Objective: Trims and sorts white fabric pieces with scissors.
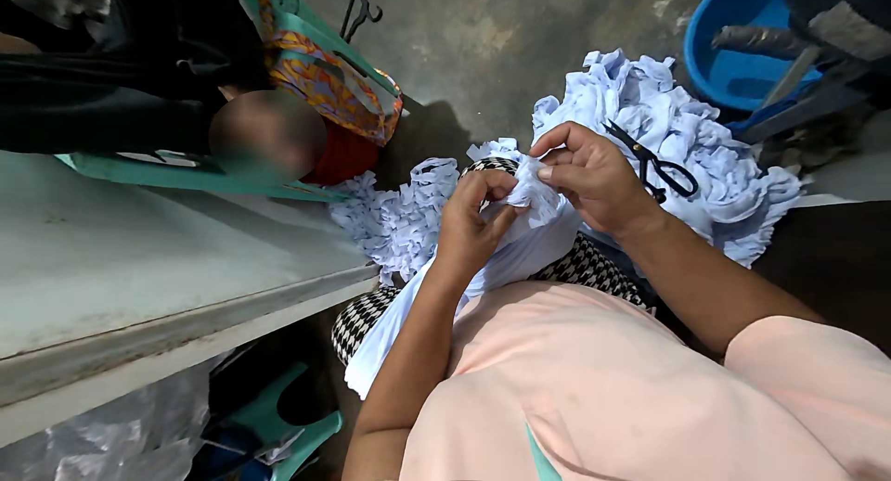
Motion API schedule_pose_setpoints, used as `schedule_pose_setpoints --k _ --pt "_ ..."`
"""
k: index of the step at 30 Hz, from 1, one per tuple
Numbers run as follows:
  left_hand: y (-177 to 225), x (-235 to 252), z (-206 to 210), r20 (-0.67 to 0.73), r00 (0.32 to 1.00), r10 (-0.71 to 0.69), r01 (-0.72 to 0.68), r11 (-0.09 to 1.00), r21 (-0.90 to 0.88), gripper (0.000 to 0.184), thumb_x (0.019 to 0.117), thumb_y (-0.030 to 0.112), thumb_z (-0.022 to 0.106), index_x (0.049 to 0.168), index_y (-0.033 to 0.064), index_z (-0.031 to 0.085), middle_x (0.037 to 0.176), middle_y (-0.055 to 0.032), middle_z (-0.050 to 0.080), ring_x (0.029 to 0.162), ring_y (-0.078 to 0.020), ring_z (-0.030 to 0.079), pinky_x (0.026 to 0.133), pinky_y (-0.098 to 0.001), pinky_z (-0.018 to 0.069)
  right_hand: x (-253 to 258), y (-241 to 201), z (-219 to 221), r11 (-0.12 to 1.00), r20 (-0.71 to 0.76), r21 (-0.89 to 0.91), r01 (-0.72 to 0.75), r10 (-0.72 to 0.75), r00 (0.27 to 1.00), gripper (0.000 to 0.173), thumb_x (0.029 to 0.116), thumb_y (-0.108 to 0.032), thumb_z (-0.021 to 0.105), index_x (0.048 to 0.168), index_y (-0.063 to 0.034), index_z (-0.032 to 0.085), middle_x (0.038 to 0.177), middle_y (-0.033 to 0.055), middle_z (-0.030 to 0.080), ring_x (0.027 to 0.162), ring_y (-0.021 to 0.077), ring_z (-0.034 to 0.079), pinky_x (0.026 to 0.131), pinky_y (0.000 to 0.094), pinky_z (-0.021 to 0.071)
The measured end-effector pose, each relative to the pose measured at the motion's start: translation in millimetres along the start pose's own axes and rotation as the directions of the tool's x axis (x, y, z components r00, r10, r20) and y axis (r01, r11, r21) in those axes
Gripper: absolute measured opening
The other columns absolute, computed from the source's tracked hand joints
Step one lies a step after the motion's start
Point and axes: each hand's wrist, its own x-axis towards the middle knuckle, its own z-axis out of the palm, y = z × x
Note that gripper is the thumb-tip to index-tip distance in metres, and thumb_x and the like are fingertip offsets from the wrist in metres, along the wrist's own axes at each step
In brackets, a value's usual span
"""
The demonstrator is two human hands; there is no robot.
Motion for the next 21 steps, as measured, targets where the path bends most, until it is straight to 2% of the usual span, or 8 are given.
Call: schedule_pose_setpoints --k 5,14,16,18,21 --pt "1.6 0.4 -0.9 0.006 0.999 0.042 -0.042 0.999 0.025 0.016 0.088 -0.001 0.069 0.104 -0.0006 0.067 0.107 -0.0107 0.064 0.104 -0.0149 0.062 0.093 -0.0303 0.0532 -0.6 -0.5 0.1 0.999 -0.02 0.036 -0.032 0.033 0.999 0.023 0.0921 0.001 0.055 0.113 -0.0064 0.058 0.083 0.0006 0.07 0.073 0.0075 0.067 0.069 0.0252 0.0575" --pt "3.1 -2.7 -1.0 -0.031 0.995 0.098 -0.095 0.992 0.084 0.011 0.0928 0.001 0.065 0.103 0.0015 0.066 0.109 -0.0108 0.067 0.11 -0.0193 0.062 0.1 -0.0375 0.0508 0.7 -0.4 1.7 0.994 -0.056 0.084 -0.071 0.076 0.996 0.02 0.0956 -0.001 0.053 0.114 -0.0077 0.056 0.085 -0.0007 0.068 0.075 0.0074 0.068 0.07 0.0257 0.0591" --pt "4.3 -3.9 -1.8 -0.023 0.994 0.103 -0.102 0.994 0.031 0.012 0.0923 0.001 0.064 0.104 0.0009 0.066 0.107 -0.0103 0.068 0.108 -0.0178 0.063 0.098 -0.0375 0.0502 1.6 1.1 1.9 0.998 -0.054 0.055 -0.031 0.034 0.998 0.02 0.0951 -0.001 0.054 0.114 -0.0078 0.056 0.086 -0.0014 0.068 0.075 0.0066 0.067 0.07 0.0249 0.0584" --pt "6.9 -4.7 -2.2 -0.006 0.997 0.079 -0.079 0.993 -0.083 0.015 0.0913 -0.002 0.064 0.106 -0.0002 0.063 0.108 -0.0081 0.067 0.105 -0.0125 0.064 0.096 -0.0329 0.0541 1.3 2.0 1.5 0.999 -0.023 -0.012 0.03 -0.031 0.999 0.02 0.0951 0.0 0.054 0.114 -0.0068 0.056 0.088 -0.0018 0.067 0.077 0.0053 0.066 0.071 0.0238 0.0574" --pt "8.1 -4.8 -1.3 -0.012 0.999 0.034 -0.036 0.977 -0.208 0.019 0.091 -0.004 0.065 0.109 -0.0016 0.06 0.106 -0.0073 0.066 0.097 -0.011 0.066 0.089 -0.0318 0.058 -0.5 -0.2 1.2 0.986 0.061 -0.108 0.128 -0.122 0.991 0.022 0.0944 0.003 0.052 0.115 -0.0034 0.056 0.092 -0.0004 0.067 0.08 0.0055 0.067 0.075 0.0241 0.0587"
